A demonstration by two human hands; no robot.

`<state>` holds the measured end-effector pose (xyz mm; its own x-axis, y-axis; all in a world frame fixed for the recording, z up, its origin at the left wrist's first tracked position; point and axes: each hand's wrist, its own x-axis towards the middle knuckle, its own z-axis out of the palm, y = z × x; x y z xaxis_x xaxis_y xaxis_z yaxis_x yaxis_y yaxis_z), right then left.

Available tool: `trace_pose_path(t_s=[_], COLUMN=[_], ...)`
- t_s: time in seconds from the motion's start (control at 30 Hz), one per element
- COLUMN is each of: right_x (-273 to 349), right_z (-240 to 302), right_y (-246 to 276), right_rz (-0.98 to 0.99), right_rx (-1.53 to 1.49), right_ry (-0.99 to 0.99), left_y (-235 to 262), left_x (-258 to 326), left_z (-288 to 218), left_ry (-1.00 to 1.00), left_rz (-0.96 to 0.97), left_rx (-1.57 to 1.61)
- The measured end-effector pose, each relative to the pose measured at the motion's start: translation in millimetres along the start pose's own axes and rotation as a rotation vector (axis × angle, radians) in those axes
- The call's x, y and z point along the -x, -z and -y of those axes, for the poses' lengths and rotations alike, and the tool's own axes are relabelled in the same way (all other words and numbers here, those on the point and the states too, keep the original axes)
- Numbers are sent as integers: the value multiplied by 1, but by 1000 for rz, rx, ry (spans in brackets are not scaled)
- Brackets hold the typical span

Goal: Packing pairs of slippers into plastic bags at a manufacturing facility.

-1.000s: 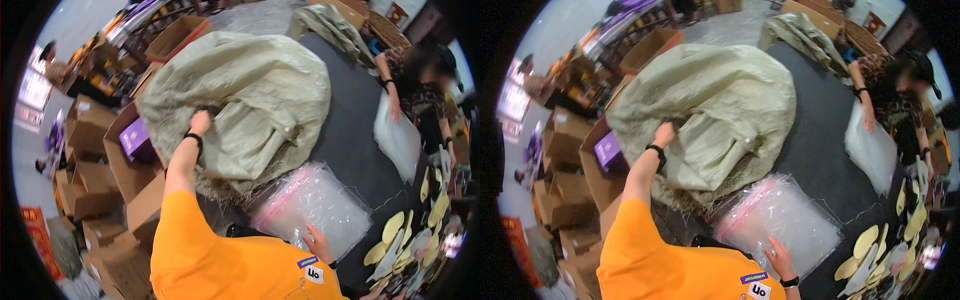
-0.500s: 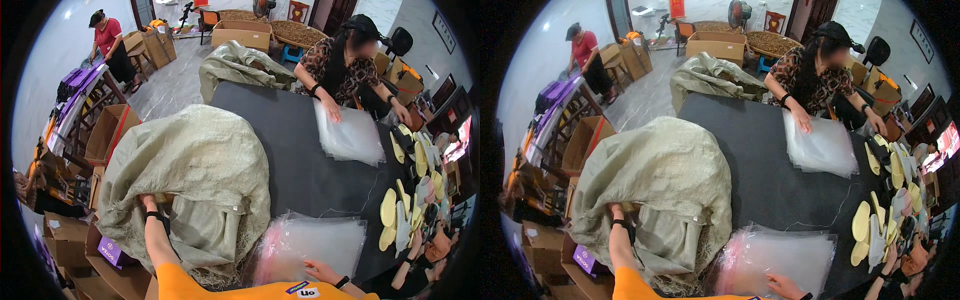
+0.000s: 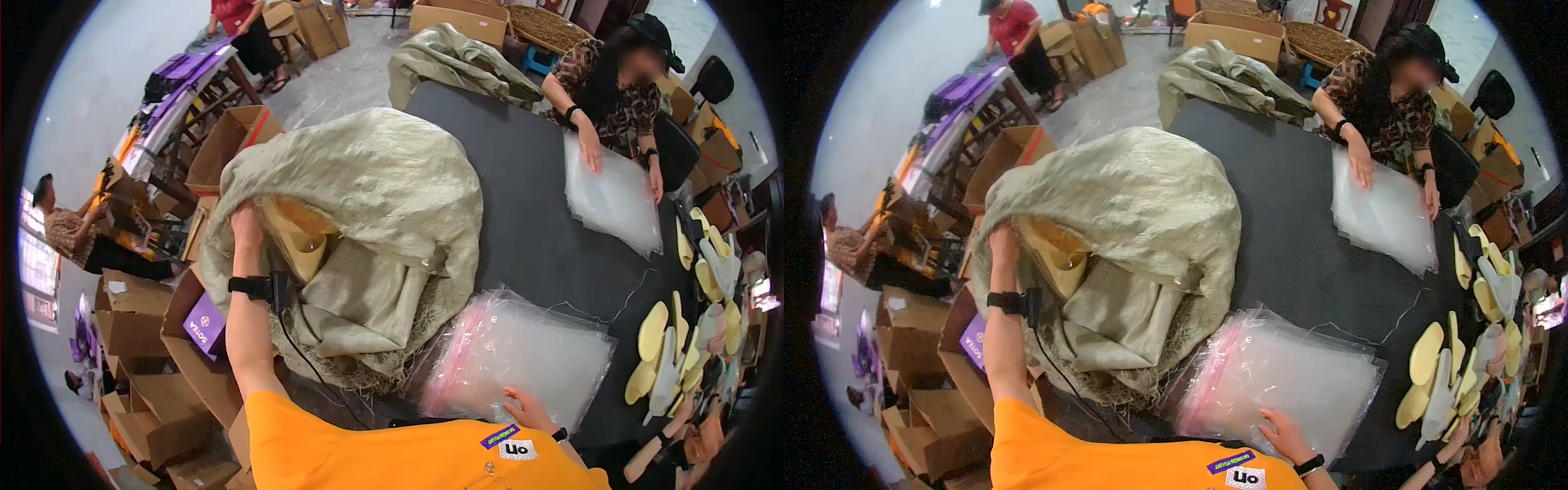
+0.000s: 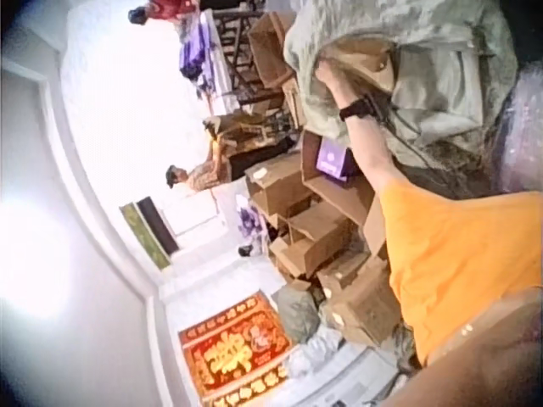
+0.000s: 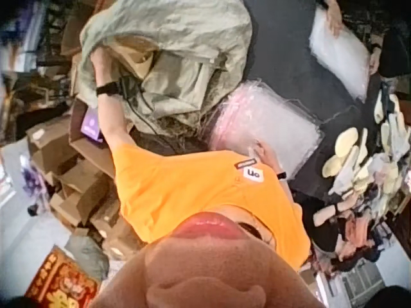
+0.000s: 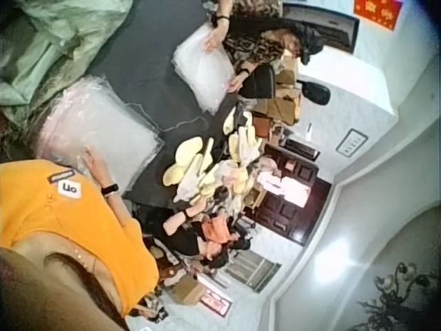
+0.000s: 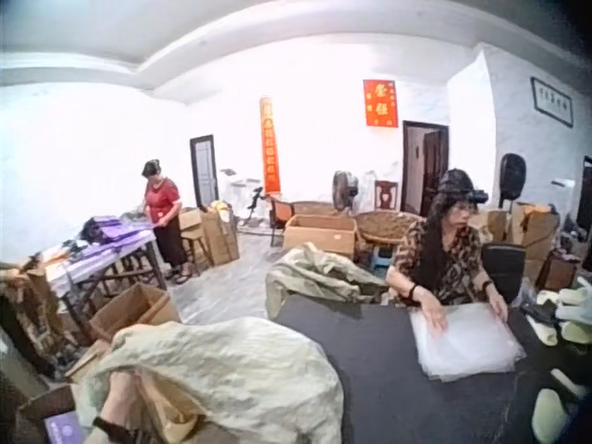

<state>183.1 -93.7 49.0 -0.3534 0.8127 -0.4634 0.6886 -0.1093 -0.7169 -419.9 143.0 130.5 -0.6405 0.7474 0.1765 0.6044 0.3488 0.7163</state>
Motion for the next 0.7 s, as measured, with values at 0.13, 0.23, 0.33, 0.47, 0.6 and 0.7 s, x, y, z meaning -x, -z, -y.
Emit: trace_pose_path(t_s=[0.13, 0.23, 0.33, 0.47, 0.6, 0.7], right_x=[5, 9, 16, 25, 35, 49], right_z=[-15, -15, -16, -20, -18, -22], right_y=[-10, -13, -10, -16, -14, -14], right_rz=[-61, -94, -102, -70, -81, -73], right_rx=[167, 96, 87, 94, 71, 61], right_ry=[212, 241, 278, 255, 260, 214], left_y=[66, 102, 114, 87, 26, -5], left_x=[31, 60, 87, 118, 147, 176], left_z=[-55, -106, -145, -135, -47, 9], left_ry=[-86, -176, -191, -62, 119, 292], left_rz=[46, 198, 299, 344, 306, 275], left_rx=[766, 933, 1174, 1346, 1334, 1112])
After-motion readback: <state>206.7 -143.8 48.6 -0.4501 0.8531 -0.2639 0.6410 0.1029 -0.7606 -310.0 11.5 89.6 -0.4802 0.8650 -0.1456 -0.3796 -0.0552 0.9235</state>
